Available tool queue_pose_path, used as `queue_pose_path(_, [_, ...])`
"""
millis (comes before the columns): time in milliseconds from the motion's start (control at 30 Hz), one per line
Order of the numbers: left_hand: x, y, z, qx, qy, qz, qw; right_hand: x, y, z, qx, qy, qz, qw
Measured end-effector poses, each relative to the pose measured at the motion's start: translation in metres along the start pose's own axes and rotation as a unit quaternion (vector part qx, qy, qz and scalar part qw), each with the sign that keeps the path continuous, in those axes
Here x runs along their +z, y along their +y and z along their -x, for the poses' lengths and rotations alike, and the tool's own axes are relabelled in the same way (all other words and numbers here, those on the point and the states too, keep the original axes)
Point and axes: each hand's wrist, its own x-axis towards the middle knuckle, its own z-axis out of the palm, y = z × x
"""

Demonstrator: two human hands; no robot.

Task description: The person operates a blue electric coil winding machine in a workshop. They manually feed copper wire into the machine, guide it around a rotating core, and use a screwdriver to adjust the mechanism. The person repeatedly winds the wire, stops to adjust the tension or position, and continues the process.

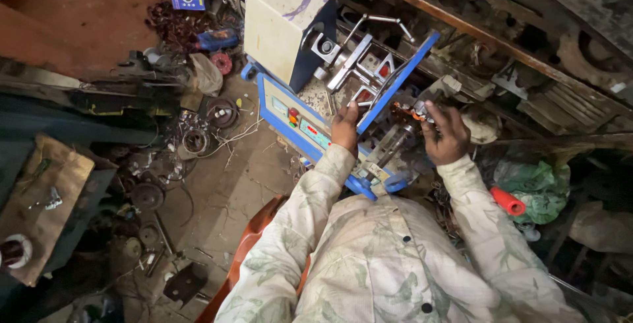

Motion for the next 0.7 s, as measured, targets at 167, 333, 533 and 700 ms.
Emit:
queue_pose_path(167, [-0.001,-0.003,-0.005,0.015,0.020,-0.025,0.999,-0.006,-0.008,-0.019,-0.027,-0.030,0.049,0.998])
queue_pose_path(333, [0.005,0.005,0.005,0.022,-0.012,-0.026,0.999,-0.010,-0.018,-0.036,-0.056,-0.037,0.068,0.995])
queue_pose_path(533, [0.007,0.009,0.008,0.016,-0.004,-0.052,0.998,-0.004,-0.016,-0.050,-0.081,-0.035,0.077,0.993])
queue_pose_path(700, [0.003,0.018,0.005,0.035,-0.053,-0.091,0.994,-0.010,-0.024,-0.061,-0.080,-0.080,0.105,0.988])
